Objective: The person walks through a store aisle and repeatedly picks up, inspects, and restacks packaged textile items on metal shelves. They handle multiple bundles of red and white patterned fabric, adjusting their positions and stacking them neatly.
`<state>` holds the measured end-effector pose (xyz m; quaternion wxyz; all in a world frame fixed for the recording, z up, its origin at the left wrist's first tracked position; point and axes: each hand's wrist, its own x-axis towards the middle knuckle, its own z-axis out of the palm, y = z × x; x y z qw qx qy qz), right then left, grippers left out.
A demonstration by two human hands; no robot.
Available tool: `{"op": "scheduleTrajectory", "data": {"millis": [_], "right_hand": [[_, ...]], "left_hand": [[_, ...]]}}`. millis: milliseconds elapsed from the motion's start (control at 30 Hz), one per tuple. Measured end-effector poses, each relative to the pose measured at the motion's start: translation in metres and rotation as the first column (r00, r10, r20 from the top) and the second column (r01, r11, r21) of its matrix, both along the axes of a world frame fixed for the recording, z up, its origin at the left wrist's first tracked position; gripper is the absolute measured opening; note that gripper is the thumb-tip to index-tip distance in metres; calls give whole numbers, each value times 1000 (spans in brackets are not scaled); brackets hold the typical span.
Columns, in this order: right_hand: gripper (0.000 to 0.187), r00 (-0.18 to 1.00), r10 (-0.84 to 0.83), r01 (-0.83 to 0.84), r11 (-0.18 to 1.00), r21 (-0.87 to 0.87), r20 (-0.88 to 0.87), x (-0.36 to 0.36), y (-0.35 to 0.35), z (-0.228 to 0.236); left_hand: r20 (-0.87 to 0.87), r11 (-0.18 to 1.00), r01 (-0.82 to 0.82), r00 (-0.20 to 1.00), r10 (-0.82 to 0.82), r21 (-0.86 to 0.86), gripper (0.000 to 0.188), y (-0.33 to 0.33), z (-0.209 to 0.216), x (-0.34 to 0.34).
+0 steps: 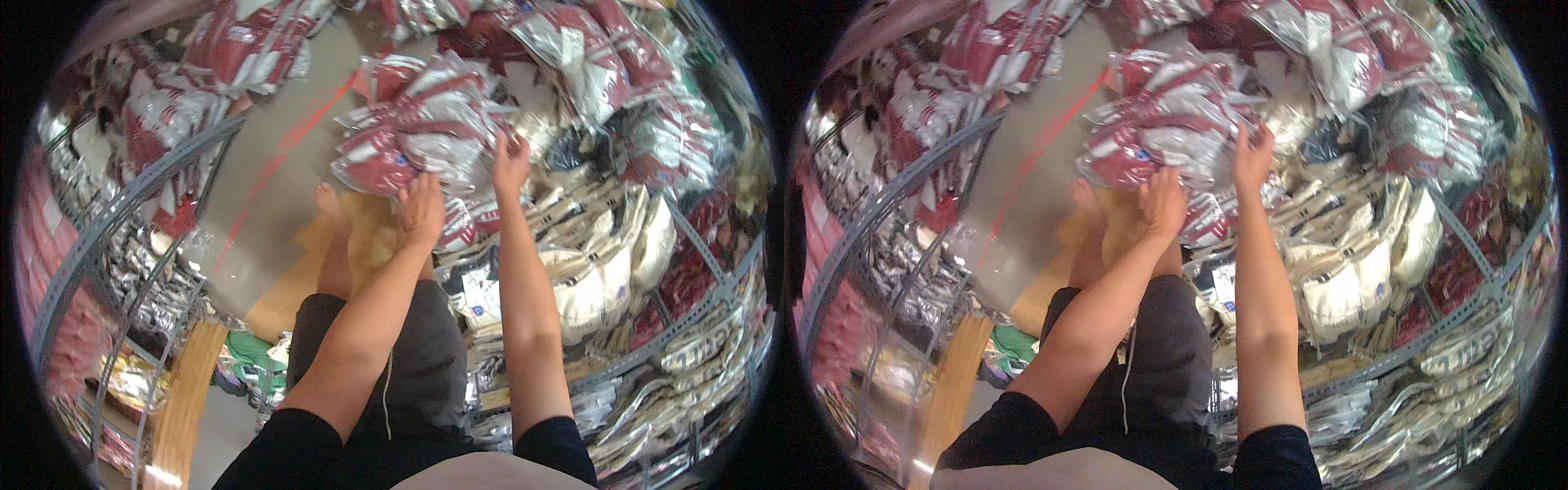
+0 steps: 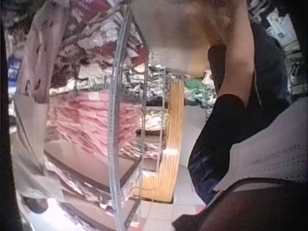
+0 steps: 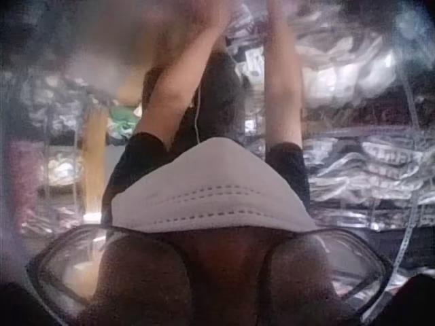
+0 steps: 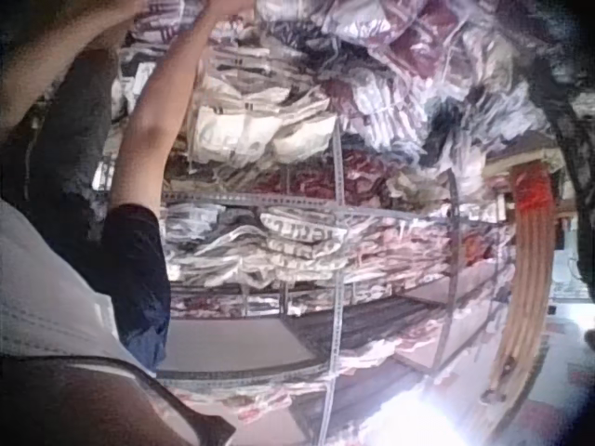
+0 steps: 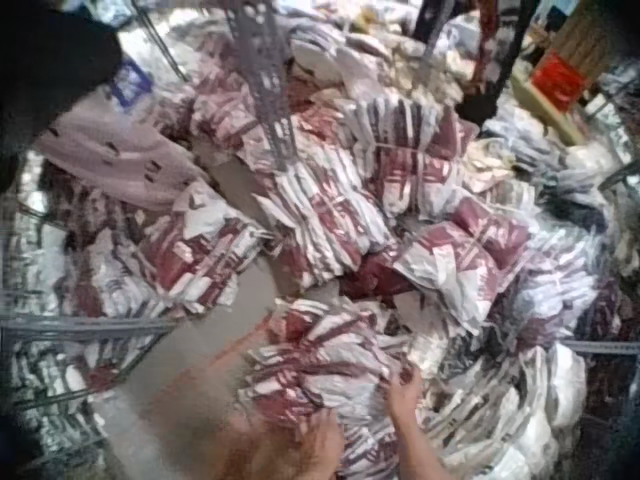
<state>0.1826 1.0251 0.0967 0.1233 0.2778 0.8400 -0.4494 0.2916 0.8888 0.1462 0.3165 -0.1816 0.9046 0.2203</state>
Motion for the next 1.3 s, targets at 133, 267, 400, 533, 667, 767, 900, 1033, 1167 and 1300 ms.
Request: {"op": "scheduleTrajectory", "data": {"millis": [133,267,400,533,667,767,900,1033,1167,1300], "right_hand": [[46,995,-81,75,992,-102,-55,33,5,29],[44,989,136,-135,991,18,-60,68,22,53],[43,989,130,-117,980,-158,69,96,25,93],[40,974,190,-191,982,-6,124,130,42,120],[37,955,248,-253,967,9,165,168,61,145],[35,936,268,-283,958,35,229,195,66,159],[32,953,237,-229,971,-64,189,228,81,158],[28,933,273,-253,961,-113,234,258,80,173],[30,925,199,-128,965,-229,322,272,57,230],[39,888,124,-20,972,-233,442,292,44,278]], "left_hand": [[34,992,98,994,-100,77,23,-12,-3,-13],[138,985,54,987,-76,161,27,-12,-14,-19],[261,990,94,958,-118,104,21,-5,-36,-33],[179,971,196,959,-218,134,26,-50,30,-54],[31,976,147,988,-154,162,33,-105,59,-42],[61,974,187,979,-196,125,36,-149,79,-5],[226,973,224,947,-231,56,35,-202,127,47],[340,998,62,939,-47,-32,33,-264,146,144],[326,985,-40,941,93,-165,35,-328,178,241],[378,956,-271,878,292,-108,45,-362,235,300]]}}
